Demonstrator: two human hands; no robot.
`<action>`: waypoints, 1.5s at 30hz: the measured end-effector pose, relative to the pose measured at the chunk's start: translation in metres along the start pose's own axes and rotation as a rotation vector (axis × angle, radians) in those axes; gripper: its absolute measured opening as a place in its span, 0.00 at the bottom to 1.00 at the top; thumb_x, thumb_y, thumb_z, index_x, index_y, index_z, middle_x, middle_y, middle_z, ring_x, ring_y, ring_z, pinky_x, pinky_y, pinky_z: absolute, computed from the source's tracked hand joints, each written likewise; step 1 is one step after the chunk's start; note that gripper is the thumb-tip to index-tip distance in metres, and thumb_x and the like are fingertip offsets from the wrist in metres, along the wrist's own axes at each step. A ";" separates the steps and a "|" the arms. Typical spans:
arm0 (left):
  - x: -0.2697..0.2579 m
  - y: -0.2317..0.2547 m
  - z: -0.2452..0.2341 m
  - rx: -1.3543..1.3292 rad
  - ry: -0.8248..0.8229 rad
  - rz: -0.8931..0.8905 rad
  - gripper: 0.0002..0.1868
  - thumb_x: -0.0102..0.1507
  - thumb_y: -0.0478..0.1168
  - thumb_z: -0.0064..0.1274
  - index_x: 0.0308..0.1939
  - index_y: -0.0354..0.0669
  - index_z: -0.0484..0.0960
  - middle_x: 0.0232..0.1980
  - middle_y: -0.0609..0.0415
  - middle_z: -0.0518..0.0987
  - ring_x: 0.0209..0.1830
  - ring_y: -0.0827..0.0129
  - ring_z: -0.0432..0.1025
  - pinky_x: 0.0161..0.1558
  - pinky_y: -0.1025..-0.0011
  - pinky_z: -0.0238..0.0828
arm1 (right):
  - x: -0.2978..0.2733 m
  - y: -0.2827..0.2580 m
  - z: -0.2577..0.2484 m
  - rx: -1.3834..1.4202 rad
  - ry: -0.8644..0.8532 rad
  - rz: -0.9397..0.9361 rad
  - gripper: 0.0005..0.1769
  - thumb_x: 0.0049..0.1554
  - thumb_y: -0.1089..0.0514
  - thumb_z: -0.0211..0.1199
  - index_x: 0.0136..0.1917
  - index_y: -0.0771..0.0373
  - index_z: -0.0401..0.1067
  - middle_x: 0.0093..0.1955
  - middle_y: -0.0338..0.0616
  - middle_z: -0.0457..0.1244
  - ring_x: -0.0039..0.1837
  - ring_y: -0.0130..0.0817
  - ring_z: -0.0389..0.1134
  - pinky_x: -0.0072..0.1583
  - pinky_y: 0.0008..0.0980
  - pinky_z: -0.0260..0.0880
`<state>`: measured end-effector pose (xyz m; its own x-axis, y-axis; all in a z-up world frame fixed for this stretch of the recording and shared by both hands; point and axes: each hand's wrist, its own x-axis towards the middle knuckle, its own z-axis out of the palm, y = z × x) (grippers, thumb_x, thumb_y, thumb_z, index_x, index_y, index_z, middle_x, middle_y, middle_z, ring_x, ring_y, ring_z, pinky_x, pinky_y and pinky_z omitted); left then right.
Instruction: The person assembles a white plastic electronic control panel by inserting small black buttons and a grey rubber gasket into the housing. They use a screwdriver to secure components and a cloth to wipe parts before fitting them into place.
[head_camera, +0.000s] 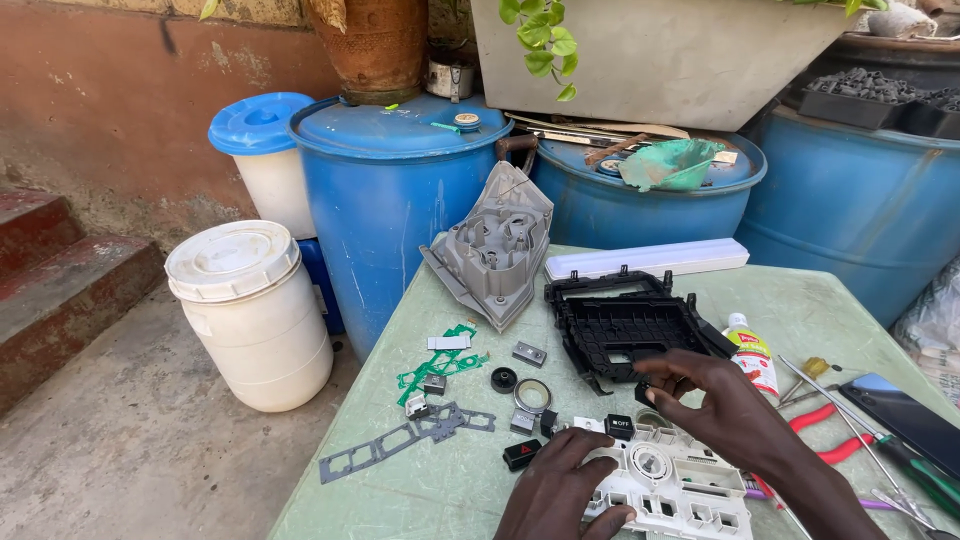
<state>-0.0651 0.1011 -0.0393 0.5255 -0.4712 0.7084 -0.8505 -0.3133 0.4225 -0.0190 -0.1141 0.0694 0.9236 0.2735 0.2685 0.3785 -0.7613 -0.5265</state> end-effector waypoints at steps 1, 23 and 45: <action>0.000 0.000 0.000 -0.002 0.002 0.003 0.26 0.63 0.53 0.49 0.47 0.28 0.77 0.58 0.37 0.72 0.57 0.45 0.65 0.55 0.53 0.62 | 0.000 -0.002 0.003 -0.003 0.001 0.000 0.19 0.51 0.55 0.66 0.57 0.50 0.80 0.39 0.31 0.72 0.42 0.23 0.70 0.46 0.26 0.72; -0.004 -0.004 0.013 0.073 -0.024 -0.030 0.27 0.61 0.50 0.50 0.51 0.27 0.76 0.62 0.37 0.71 0.61 0.45 0.62 0.60 0.54 0.59 | 0.034 -0.022 0.048 -0.199 -0.102 -0.280 0.18 0.50 0.57 0.68 0.55 0.51 0.76 0.57 0.35 0.71 0.57 0.33 0.72 0.55 0.34 0.68; -0.004 0.012 -0.008 -0.010 -0.036 -0.039 0.26 0.64 0.48 0.48 0.57 0.28 0.72 0.62 0.36 0.68 0.64 0.45 0.60 0.62 0.55 0.58 | -0.040 0.055 -0.002 -0.130 -0.034 0.112 0.20 0.53 0.50 0.62 0.60 0.46 0.78 0.61 0.31 0.72 0.59 0.28 0.74 0.55 0.31 0.73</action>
<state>-0.0774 0.1064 -0.0328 0.5590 -0.4879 0.6705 -0.8292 -0.3241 0.4554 -0.0359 -0.1682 0.0317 0.9620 0.2009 0.1851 0.2641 -0.8572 -0.4420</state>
